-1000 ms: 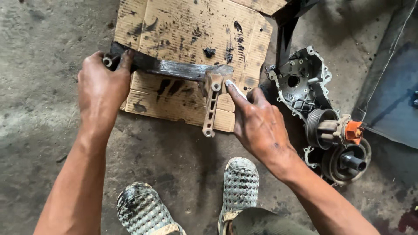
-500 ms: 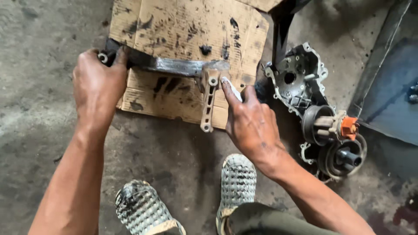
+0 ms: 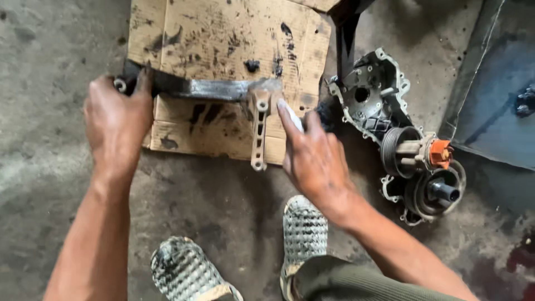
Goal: The person cleans various metal engine parts and assembles components by hand on a piece of cardboard on the floor.
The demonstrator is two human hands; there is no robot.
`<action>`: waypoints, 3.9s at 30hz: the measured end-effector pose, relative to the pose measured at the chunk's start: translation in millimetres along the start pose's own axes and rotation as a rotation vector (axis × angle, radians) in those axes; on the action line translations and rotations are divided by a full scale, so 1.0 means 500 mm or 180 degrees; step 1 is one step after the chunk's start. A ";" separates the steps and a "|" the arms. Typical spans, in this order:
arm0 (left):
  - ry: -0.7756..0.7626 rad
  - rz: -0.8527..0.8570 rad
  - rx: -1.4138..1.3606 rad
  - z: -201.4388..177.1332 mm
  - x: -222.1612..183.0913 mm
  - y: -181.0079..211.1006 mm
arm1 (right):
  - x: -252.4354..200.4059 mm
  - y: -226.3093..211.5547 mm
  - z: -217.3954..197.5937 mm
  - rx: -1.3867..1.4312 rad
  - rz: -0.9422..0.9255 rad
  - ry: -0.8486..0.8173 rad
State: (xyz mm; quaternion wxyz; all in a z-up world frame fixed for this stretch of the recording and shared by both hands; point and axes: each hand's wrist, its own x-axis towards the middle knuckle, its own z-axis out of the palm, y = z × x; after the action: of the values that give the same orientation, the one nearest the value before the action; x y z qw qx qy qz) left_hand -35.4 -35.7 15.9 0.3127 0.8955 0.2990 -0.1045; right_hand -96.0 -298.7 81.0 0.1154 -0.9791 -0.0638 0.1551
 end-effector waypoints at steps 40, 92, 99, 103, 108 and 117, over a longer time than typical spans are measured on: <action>0.0177 0.0275 -0.0067 0.038 0.014 -0.071 | -0.008 0.018 0.020 -0.0191 -0.0177 -0.0028; -0.0236 0.0244 -0.0520 0.011 0.002 -0.061 | 0.249 0.148 -0.085 -0.0866 -0.2345 -0.1432; 0.0039 0.0558 -0.0401 0.013 0.007 -0.068 | 0.313 0.090 -0.077 -0.2071 -0.3827 -0.0974; 0.0115 0.0669 -0.0434 0.015 0.002 -0.072 | 0.323 0.058 -0.066 -0.2079 -0.4523 -0.0509; -0.0013 0.0548 -0.0361 0.010 0.003 -0.061 | 0.330 0.019 -0.088 -0.2283 -0.3888 -0.1639; -0.0532 -0.0010 -0.0247 0.017 0.010 -0.068 | 0.350 -0.004 -0.097 -0.2141 -0.3907 -0.1902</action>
State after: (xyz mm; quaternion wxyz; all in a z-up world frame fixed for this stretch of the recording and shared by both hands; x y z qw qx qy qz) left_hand -51.8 -17.6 -9.5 0.3709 0.8704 0.2771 -0.1677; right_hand 84.6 -278.4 76.0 -0.1458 -0.6668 -0.6692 0.2937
